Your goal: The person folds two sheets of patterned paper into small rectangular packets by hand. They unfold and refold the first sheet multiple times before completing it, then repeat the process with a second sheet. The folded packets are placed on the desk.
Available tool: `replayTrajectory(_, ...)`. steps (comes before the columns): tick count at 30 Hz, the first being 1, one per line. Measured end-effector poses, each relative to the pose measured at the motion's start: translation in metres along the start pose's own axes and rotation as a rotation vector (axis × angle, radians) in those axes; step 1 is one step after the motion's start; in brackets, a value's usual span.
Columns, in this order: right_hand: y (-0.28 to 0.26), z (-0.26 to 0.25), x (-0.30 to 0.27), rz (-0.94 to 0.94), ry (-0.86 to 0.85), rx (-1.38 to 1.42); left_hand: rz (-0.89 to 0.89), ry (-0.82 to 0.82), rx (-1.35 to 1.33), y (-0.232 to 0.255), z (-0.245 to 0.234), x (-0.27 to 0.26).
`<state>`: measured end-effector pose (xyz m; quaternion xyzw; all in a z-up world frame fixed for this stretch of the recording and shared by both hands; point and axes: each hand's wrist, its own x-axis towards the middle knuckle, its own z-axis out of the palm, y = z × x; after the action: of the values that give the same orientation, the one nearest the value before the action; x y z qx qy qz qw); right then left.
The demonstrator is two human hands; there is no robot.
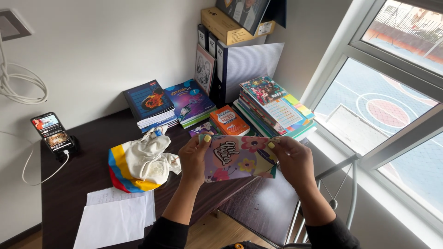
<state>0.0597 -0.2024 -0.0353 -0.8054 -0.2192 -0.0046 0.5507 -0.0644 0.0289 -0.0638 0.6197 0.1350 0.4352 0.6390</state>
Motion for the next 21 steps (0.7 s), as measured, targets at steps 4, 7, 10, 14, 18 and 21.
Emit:
replayTrajectory(4,-0.010,-0.003,-0.001,-0.074,0.017,-0.074,0.013,0.145,0.165,-0.014,0.003,-0.006)
replayTrajectory(7,-0.030,-0.001,-0.008,-0.147,-0.008,-0.157,0.538,-0.031,0.478,0.013,0.029,-0.011)
replayTrajectory(10,-0.040,0.001,-0.012,-0.215,-0.059,-0.186,0.621,-0.333,0.491,0.026,0.051,-0.015)
replayTrajectory(14,-0.054,-0.011,-0.012,-0.289,-0.133,-0.137,0.502,-0.372,0.300,0.035,0.054,-0.013)
replayTrajectory(18,-0.035,-0.026,0.000,-0.192,-0.133,-0.251,0.393,-0.306,0.147,0.017,0.042,-0.010)
replayTrajectory(21,-0.029,-0.029,0.004,-0.147,-0.076,-0.219,0.298,-0.271,0.083,0.009,0.040,-0.013)
